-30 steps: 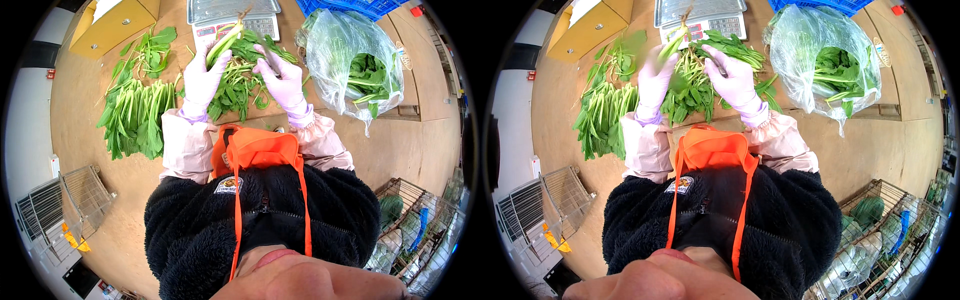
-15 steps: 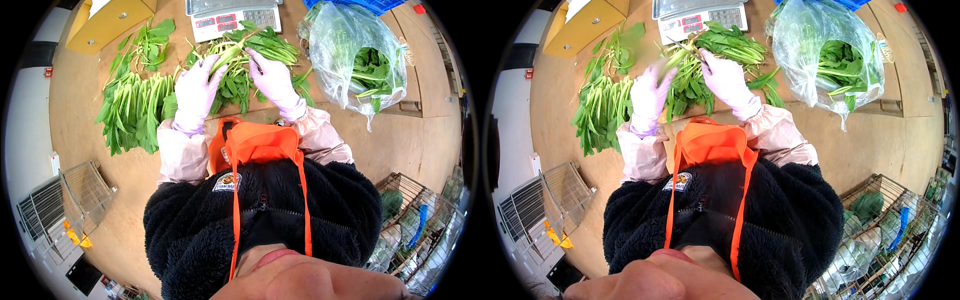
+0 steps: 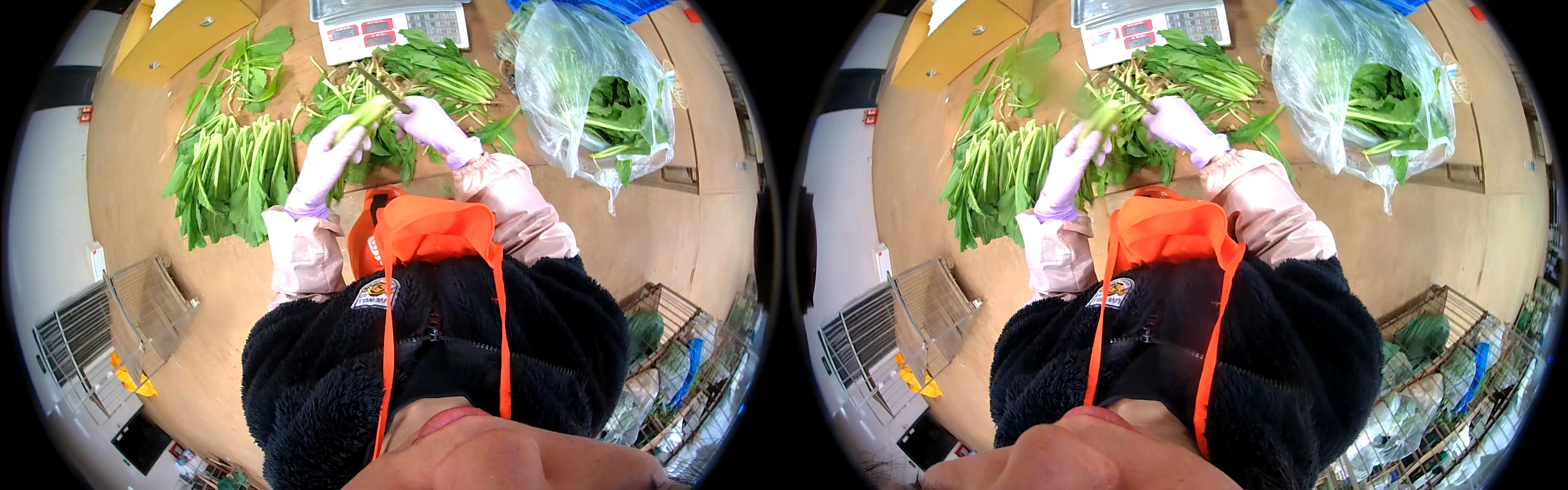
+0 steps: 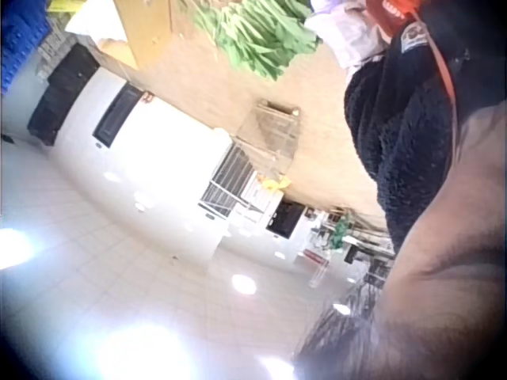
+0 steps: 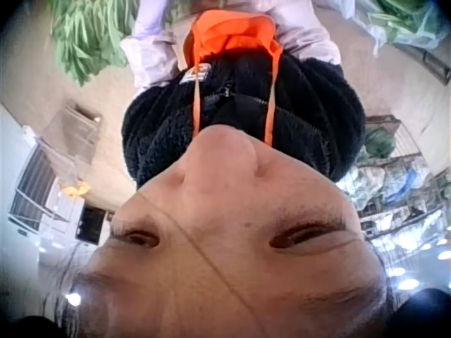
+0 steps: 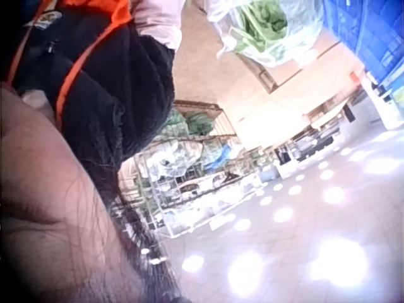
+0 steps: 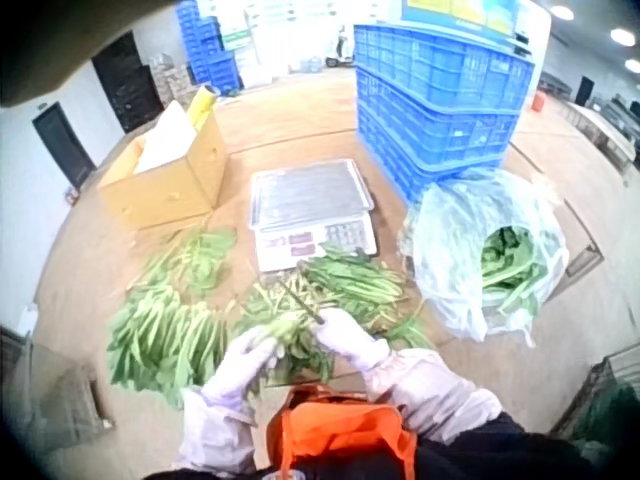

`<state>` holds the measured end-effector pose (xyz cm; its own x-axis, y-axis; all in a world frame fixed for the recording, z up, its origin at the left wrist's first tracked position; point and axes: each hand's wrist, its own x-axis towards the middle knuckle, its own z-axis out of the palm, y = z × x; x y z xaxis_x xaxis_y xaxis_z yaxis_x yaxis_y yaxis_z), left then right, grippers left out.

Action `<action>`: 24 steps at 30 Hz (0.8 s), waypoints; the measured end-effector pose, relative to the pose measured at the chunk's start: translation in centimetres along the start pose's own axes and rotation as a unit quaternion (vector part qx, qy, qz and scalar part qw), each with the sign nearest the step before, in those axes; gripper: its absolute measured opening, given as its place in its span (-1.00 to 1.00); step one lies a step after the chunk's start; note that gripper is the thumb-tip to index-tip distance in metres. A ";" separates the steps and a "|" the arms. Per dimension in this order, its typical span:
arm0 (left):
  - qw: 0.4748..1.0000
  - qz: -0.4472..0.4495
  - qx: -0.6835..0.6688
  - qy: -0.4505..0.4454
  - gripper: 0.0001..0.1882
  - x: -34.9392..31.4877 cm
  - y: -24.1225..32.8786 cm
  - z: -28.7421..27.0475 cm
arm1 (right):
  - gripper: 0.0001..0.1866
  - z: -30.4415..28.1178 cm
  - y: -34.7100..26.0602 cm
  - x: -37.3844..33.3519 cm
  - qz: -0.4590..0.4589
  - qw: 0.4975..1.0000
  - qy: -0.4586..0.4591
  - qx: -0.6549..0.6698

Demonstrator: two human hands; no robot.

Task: The person trims the ends of leafy green vegetables using a knife, then places the trimmed vegetables into a plastic bag. The person repeats this process for multiple bunches of greens on a wooden table.

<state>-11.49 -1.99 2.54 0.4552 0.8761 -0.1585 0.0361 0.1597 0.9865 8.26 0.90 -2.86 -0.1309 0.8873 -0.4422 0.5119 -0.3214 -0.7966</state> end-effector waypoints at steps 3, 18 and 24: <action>0.976 0.004 -0.205 0.077 -0.60 -1.2 0.5 -1.6 | -0.70 -1.0 0.7 0.0 0.060 0.997 -0.041 -0.038; 0.859 0.076 0.325 0.388 -0.57 -4.8 0.6 -13.0 | -0.46 -1.5 6.7 -2.0 0.030 0.969 0.097 -0.224; 0.565 -0.156 0.754 0.297 -0.33 -1.9 -10.1 -18.2 | -0.59 -1.8 9.0 -2.2 0.034 0.965 0.172 -0.196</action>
<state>-28.96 3.01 -7.83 -0.1448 0.9819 0.1221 0.9527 0.1716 -0.2509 14.67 -3.34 -8.35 0.1681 0.9477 -0.2713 0.8005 -0.2918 -0.5235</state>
